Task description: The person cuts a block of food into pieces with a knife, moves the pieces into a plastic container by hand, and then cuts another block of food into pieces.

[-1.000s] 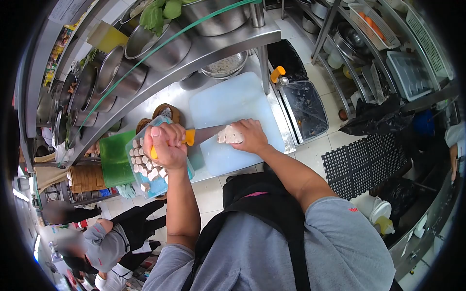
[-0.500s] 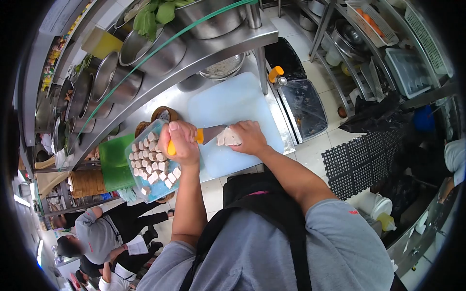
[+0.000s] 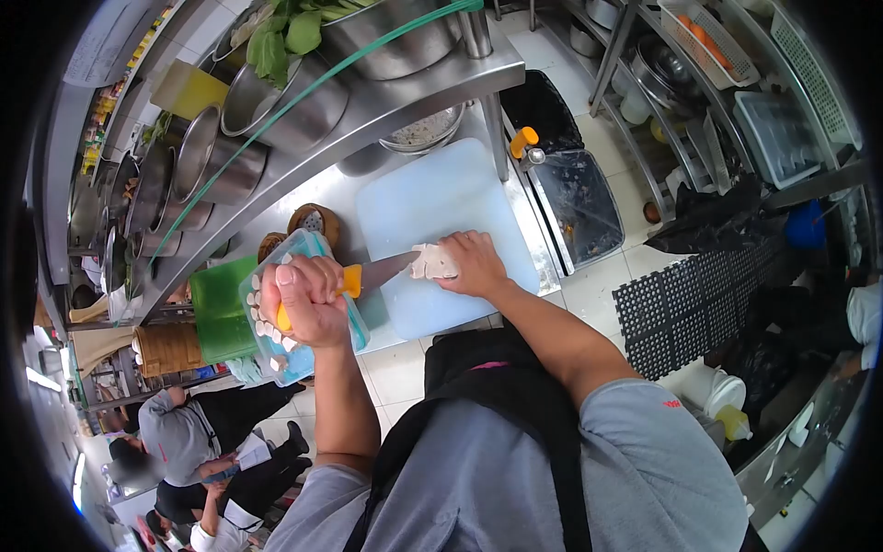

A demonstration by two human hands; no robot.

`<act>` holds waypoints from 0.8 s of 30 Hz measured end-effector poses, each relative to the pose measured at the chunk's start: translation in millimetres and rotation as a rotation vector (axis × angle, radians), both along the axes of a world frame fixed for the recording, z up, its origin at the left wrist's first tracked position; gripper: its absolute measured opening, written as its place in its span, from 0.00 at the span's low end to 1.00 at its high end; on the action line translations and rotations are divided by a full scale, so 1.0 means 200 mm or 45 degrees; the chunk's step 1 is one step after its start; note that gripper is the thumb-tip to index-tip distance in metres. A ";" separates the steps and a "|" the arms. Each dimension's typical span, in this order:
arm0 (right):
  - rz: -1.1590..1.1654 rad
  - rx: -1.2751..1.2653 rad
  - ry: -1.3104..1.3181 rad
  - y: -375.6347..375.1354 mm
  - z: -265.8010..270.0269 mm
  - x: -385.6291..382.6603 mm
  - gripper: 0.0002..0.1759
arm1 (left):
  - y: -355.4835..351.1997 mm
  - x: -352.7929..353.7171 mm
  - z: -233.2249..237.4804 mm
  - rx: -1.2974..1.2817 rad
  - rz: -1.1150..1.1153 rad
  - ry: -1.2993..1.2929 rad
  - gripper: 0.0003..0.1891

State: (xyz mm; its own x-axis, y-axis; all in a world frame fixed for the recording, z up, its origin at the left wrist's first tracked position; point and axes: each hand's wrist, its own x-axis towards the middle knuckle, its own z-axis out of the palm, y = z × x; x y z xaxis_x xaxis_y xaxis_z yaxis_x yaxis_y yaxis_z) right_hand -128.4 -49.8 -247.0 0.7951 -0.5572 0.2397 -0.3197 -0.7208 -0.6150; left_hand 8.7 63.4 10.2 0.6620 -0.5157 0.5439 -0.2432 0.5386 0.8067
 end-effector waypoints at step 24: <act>0.009 -0.002 0.018 0.00 0.00 -0.01 0.41 | -0.04 0.00 -0.05 0.000 -0.018 -0.008 0.19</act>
State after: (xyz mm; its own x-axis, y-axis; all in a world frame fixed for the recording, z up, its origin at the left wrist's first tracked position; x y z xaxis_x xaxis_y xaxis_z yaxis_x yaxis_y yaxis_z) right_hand -129.7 -50.3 -246.2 0.8021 -0.5514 0.2293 -0.3233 -0.7239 -0.6095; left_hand 9.5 55.9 0.7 0.6513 -0.5247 0.5481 -0.2406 0.5422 0.8050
